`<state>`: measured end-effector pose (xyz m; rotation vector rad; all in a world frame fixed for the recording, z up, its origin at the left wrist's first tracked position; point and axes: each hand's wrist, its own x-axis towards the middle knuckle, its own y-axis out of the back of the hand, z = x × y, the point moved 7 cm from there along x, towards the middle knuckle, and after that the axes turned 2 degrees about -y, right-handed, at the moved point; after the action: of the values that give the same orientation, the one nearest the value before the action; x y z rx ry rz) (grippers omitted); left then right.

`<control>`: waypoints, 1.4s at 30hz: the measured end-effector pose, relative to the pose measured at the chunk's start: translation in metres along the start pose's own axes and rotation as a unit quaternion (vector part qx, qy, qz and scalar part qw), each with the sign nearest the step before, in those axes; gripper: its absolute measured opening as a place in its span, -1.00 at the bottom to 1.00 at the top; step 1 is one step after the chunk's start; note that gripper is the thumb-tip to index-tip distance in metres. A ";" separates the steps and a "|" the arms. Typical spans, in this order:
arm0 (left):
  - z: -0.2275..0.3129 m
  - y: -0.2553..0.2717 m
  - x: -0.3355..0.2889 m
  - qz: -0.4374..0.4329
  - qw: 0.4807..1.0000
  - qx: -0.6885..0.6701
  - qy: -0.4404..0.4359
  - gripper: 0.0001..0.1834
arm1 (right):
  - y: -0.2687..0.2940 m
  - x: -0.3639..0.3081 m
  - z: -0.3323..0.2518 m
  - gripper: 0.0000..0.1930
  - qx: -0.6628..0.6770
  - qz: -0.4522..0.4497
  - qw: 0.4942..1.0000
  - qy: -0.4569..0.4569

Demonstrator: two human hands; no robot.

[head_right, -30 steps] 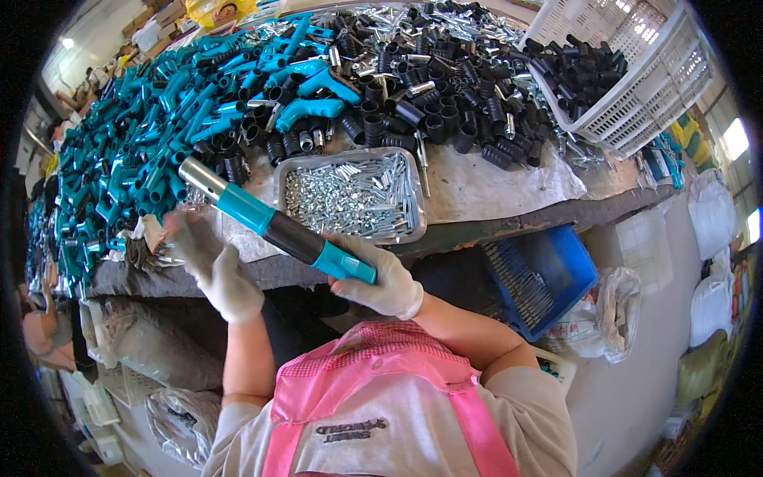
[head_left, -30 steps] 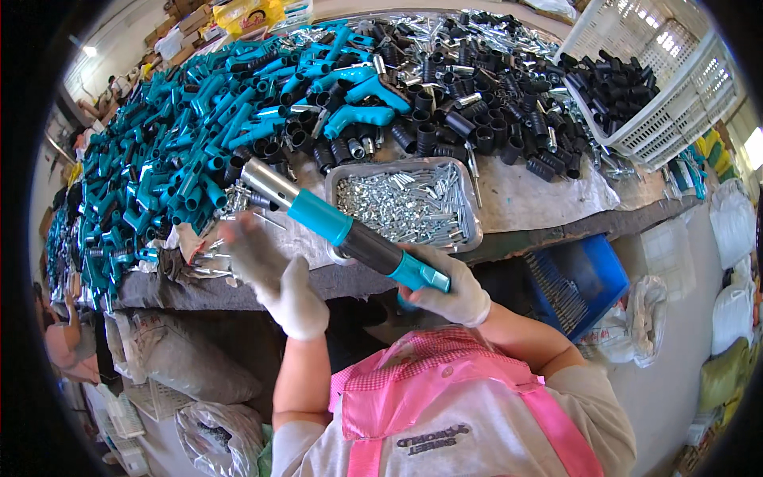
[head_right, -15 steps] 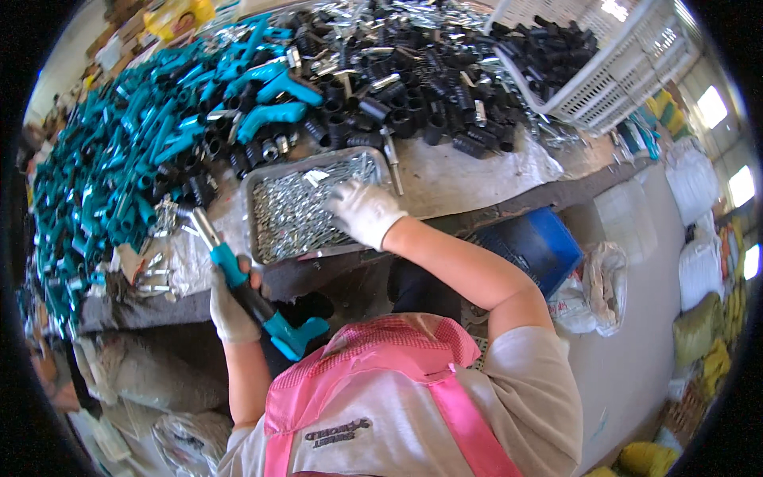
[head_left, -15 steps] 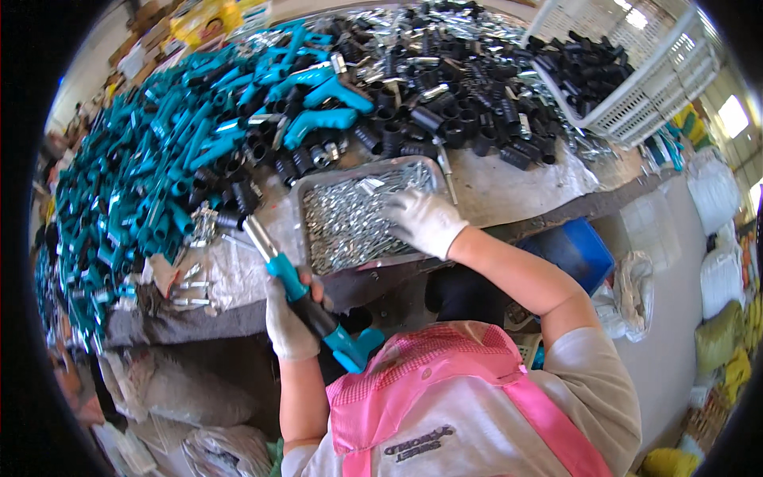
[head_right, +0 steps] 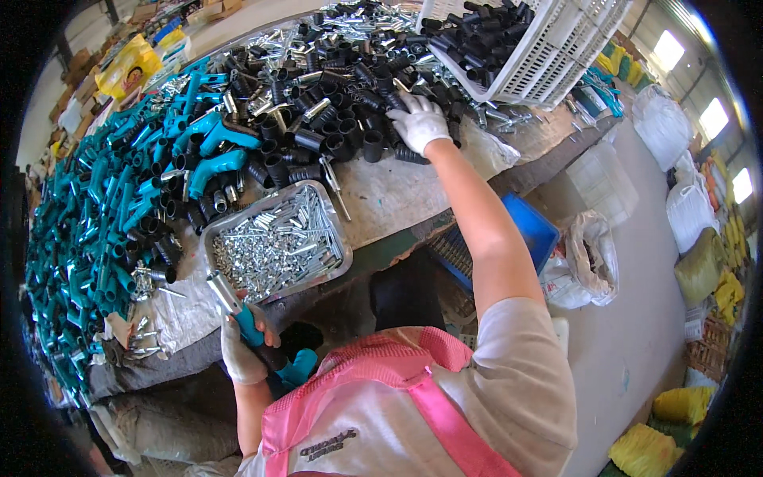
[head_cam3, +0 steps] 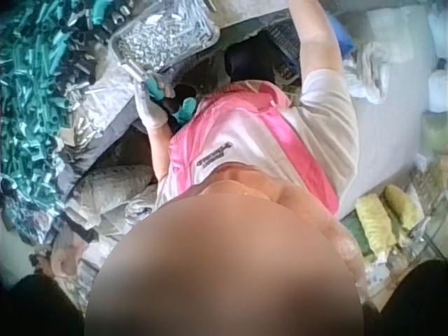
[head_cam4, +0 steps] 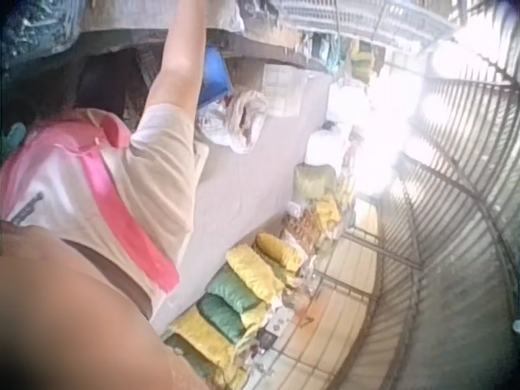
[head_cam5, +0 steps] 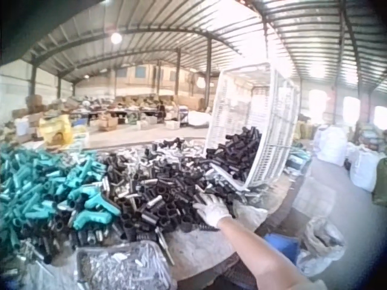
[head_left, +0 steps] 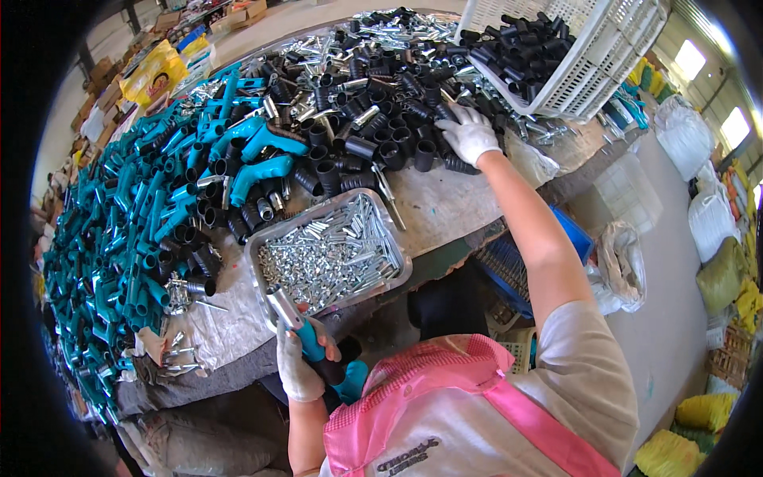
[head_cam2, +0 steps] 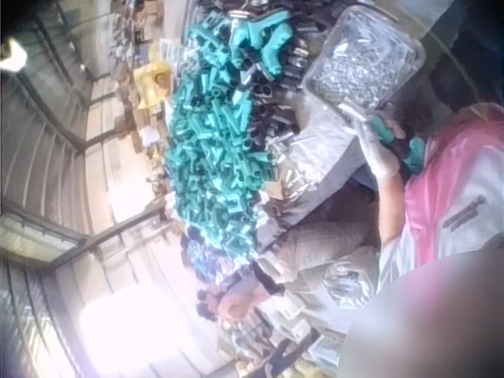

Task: Assembling plastic and metal components of garden spray nozzles at a factory workbench.

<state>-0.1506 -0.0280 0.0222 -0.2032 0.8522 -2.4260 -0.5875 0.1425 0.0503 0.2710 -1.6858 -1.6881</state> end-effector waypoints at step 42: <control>-0.002 0.036 -0.006 -0.078 0.994 -0.068 -0.022 -0.46 | 0.090 -0.014 -0.482 -0.78 0.232 0.109 0.875 0.410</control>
<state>-0.1305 -0.0469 -0.0011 -0.3866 1.0172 -2.4968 -0.2519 -0.2153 0.0713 0.8549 -1.3471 -0.7765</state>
